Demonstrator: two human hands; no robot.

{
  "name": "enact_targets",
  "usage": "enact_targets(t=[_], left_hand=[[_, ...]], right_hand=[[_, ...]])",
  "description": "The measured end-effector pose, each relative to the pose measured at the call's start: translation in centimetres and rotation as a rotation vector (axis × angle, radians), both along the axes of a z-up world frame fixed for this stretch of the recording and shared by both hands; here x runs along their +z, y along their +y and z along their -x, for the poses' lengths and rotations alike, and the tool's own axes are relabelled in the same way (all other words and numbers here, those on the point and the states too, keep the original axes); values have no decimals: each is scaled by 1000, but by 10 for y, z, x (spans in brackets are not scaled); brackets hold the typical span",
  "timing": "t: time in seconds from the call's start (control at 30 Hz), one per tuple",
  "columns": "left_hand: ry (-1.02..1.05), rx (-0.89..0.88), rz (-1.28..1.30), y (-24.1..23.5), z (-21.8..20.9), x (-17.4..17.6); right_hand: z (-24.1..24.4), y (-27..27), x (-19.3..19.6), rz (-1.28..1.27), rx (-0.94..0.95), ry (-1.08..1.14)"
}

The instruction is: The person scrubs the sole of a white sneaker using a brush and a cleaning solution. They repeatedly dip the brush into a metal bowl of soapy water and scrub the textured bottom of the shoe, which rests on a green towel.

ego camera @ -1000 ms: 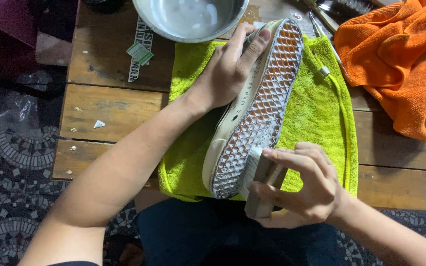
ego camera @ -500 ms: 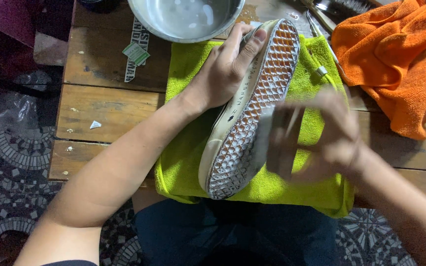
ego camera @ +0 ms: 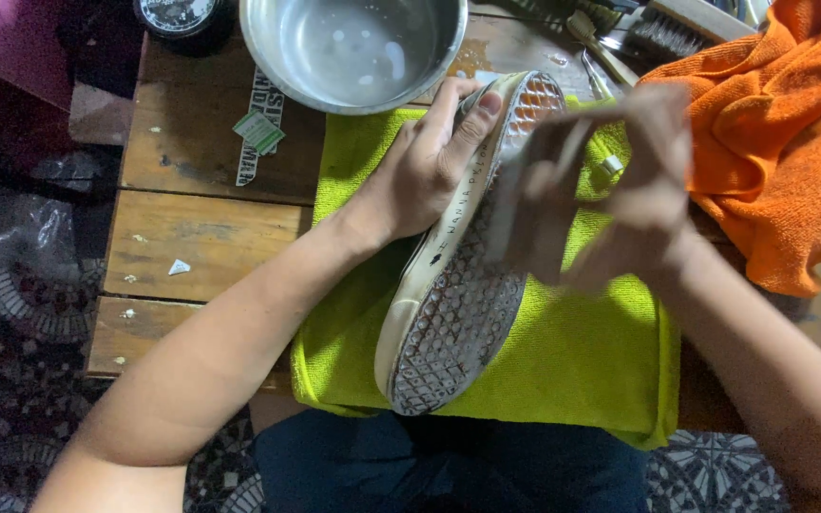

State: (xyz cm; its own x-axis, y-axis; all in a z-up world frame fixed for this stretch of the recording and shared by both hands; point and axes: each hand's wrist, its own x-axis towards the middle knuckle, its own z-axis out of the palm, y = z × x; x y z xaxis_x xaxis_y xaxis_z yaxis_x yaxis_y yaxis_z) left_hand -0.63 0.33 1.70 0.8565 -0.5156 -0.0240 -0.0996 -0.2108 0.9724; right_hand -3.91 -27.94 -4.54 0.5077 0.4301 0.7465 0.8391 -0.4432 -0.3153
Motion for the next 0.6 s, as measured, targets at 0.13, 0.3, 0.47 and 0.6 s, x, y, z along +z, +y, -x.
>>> enact_targets(t=[0.13,0.3,0.47,0.6], left_hand=[[-5,35,-58,1,1,4],[8,52,-53,1,0,2],[-11,38,-80,0,2,9],[-11,49,-70,-1,1,2]], right_hand=[[23,55,60,78,-211,-71],[62,56,28,97,81,-96],[-9,34,49,80,-91,-193],[21,63,71,20,-90,-58]])
